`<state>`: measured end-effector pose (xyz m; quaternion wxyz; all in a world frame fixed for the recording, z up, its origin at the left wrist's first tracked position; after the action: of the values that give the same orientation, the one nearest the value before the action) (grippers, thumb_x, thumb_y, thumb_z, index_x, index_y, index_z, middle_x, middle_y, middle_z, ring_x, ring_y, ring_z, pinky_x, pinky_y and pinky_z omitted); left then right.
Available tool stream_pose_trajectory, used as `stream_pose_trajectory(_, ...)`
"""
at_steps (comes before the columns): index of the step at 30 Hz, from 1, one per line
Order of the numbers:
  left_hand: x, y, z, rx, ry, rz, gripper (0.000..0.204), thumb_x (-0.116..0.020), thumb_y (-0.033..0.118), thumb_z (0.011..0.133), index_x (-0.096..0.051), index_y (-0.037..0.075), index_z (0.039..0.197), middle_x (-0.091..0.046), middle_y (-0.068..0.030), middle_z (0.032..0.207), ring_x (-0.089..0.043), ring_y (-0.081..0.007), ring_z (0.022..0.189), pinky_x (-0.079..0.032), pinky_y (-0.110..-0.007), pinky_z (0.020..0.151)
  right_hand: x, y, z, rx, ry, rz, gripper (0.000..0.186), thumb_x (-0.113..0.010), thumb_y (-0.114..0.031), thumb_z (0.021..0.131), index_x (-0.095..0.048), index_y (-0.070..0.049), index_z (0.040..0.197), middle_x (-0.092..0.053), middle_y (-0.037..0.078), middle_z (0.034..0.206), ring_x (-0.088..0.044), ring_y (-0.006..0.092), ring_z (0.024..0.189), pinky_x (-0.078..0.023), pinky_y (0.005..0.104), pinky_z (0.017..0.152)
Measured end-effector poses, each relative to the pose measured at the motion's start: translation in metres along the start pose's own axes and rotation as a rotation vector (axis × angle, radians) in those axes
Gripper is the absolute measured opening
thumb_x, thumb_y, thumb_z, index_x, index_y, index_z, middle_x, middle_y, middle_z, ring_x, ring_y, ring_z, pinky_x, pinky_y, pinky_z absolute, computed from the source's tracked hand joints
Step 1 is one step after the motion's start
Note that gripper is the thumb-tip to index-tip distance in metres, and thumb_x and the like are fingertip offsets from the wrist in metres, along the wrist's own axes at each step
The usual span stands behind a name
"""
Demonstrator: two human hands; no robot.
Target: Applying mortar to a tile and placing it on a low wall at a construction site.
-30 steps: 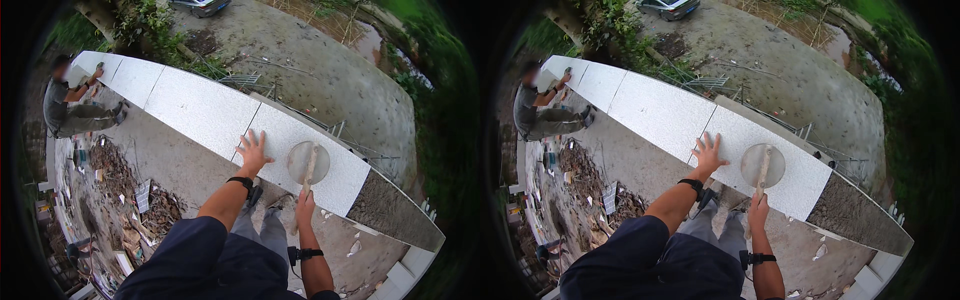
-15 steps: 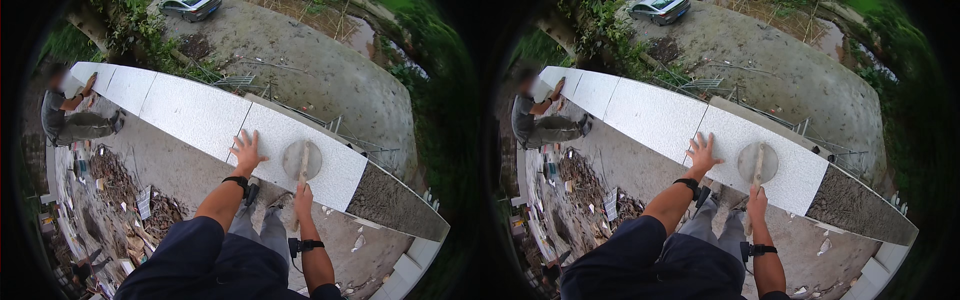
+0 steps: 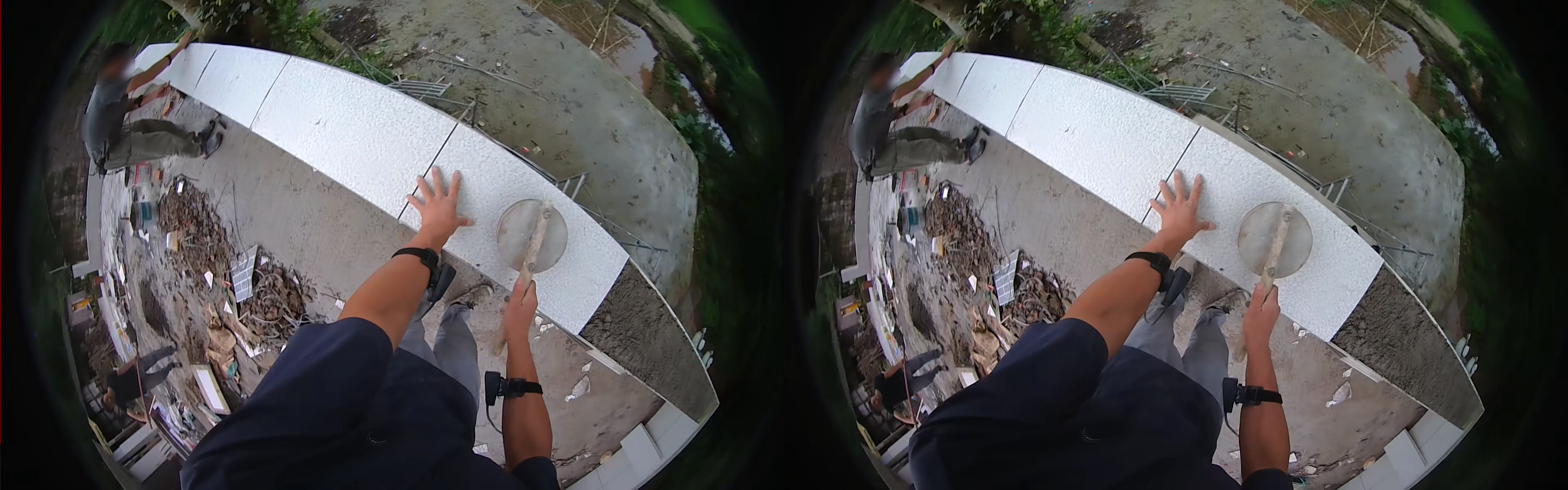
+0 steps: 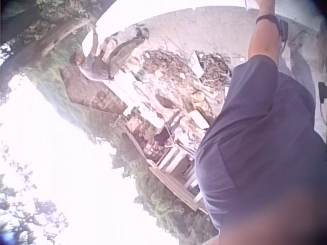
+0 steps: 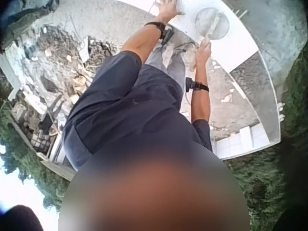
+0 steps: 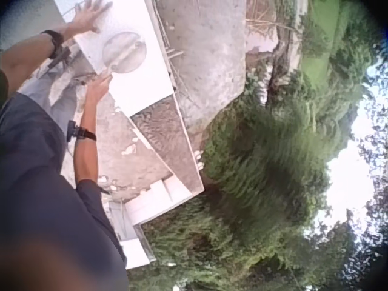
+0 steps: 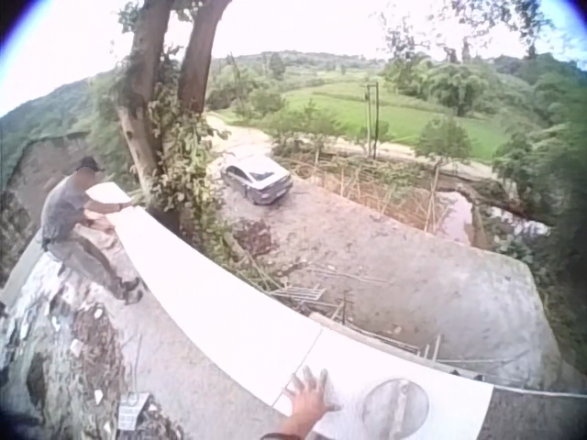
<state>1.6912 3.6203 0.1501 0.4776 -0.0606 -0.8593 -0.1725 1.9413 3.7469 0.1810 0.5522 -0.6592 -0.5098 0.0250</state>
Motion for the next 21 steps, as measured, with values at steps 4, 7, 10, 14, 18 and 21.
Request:
stream_pose_trajectory(4,-0.008,-0.005,-0.001,-0.007,0.004,-0.015,0.120,-0.087,0.050,0.060,-0.016,0.028,0.154,-0.001,-0.0222,0.159,-0.005,-0.0561,0.140,-0.017,-0.079,0.099,-0.008,0.010,0.007,-0.222,-0.120,0.080,0.038,-0.047,-0.034,0.100,-0.054,0.003,0.095,-0.057,0.017,0.073,-0.056,0.0317,0.069,-0.045,0.0431,0.068)
stream_pose_trajectory(7,-0.008,-0.009,-0.001,-0.007,0.023,-0.005,0.121,-0.087,0.051,0.059,-0.016,0.028,0.154,-0.001,-0.0222,0.159,-0.006,-0.0556,0.140,-0.018,-0.080,0.097,-0.008,-0.004,-0.001,-0.194,-0.081,0.130,0.039,-0.047,-0.036,0.100,-0.055,0.003,0.094,-0.056,0.015,0.071,-0.056,0.0273,0.066,-0.045,0.0411,0.066)
stream_pose_trajectory(10,-0.005,-0.005,0.000,-0.008,0.017,-0.002,0.121,-0.087,0.051,0.059,-0.015,0.027,0.154,-0.001,-0.0225,0.159,-0.005,-0.0556,0.140,-0.018,-0.080,0.097,-0.007,-0.003,-0.002,0.053,0.016,0.012,0.040,-0.047,-0.036,0.100,-0.056,0.003,0.097,-0.057,0.015,0.072,-0.057,0.0262,0.066,-0.046,0.0398,0.066)
stream_pose_trajectory(14,-0.007,-0.007,-0.002,0.016,-0.012,0.001,0.120,-0.087,0.049,0.060,-0.015,0.027,0.154,-0.001,-0.0230,0.159,-0.004,-0.0563,0.140,-0.018,-0.079,0.099,-0.016,0.007,0.013,-0.053,-0.094,-0.004,0.040,-0.047,-0.035,0.099,-0.056,0.004,0.101,-0.059,0.018,0.076,-0.058,0.0292,0.070,-0.046,0.0414,0.069)
stream_pose_trajectory(18,-0.006,-0.003,0.001,-0.020,0.001,-0.024,0.120,-0.087,0.050,0.060,-0.015,0.027,0.154,-0.002,-0.0235,0.158,-0.005,-0.0566,0.140,-0.018,-0.079,0.098,-0.018,0.011,0.009,-0.132,-0.073,0.099,0.041,-0.047,-0.035,0.099,-0.056,0.005,0.103,-0.059,0.022,0.080,-0.058,0.0350,0.075,-0.045,0.0451,0.073)
stream_pose_trajectory(21,-0.005,0.001,0.000,-0.011,0.008,-0.004,0.120,-0.087,0.050,0.060,-0.015,0.027,0.154,-0.002,-0.0242,0.158,-0.005,-0.0565,0.140,-0.017,-0.080,0.098,-0.014,0.008,0.016,0.010,-0.030,0.015,0.042,-0.047,-0.036,0.099,-0.056,0.005,0.102,-0.060,0.023,0.080,-0.059,0.0366,0.075,-0.045,0.0457,0.073)
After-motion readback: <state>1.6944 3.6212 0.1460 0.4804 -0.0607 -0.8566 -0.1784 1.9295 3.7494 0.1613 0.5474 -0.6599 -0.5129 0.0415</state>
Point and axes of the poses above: each hand's wrist, its own z-axis towards the middle knuckle, its own x-axis out of the back of the hand, y = z × x, the point moved 5 cm from there along z, towards the middle knuckle
